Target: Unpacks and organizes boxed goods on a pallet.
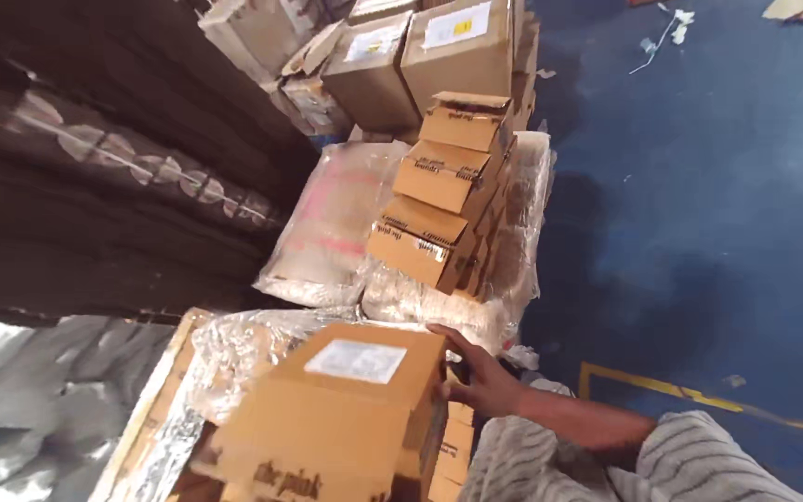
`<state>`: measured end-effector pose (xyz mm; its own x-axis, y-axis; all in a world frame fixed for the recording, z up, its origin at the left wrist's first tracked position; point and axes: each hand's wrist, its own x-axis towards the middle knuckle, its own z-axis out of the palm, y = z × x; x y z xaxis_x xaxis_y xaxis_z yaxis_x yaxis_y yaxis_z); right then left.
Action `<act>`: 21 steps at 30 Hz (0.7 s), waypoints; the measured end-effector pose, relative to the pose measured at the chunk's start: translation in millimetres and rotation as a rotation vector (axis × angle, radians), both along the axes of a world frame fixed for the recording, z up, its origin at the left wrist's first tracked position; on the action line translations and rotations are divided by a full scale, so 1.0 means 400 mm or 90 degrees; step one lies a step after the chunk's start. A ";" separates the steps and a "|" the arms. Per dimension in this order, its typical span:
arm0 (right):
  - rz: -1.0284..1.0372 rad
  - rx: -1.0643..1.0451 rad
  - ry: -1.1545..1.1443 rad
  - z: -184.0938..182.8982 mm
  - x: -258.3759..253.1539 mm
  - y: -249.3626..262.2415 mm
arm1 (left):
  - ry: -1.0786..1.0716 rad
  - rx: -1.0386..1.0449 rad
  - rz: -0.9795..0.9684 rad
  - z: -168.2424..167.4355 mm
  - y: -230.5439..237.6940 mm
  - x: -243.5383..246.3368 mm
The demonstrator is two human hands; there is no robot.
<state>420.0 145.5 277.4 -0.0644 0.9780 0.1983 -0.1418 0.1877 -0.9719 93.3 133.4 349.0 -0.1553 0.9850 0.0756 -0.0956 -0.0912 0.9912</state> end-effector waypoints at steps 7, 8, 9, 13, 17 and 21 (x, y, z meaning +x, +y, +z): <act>-0.387 0.053 0.050 0.167 0.335 0.249 | 0.199 0.079 -0.167 0.279 0.548 0.575; -0.400 0.016 0.037 0.188 0.390 0.298 | 0.199 0.069 -0.182 0.299 0.613 0.644; -0.410 -0.009 0.038 0.212 0.447 0.354 | 0.205 0.058 -0.193 0.318 0.678 0.710; -0.393 -0.069 0.064 0.294 0.661 0.579 | 0.293 0.046 -0.162 0.367 0.892 0.945; -0.400 -0.206 -0.046 0.279 0.792 0.716 | 0.452 0.032 -0.141 0.330 1.039 1.081; -0.367 -0.320 -0.150 0.112 0.830 0.772 | 0.585 0.025 -0.195 0.157 1.097 1.093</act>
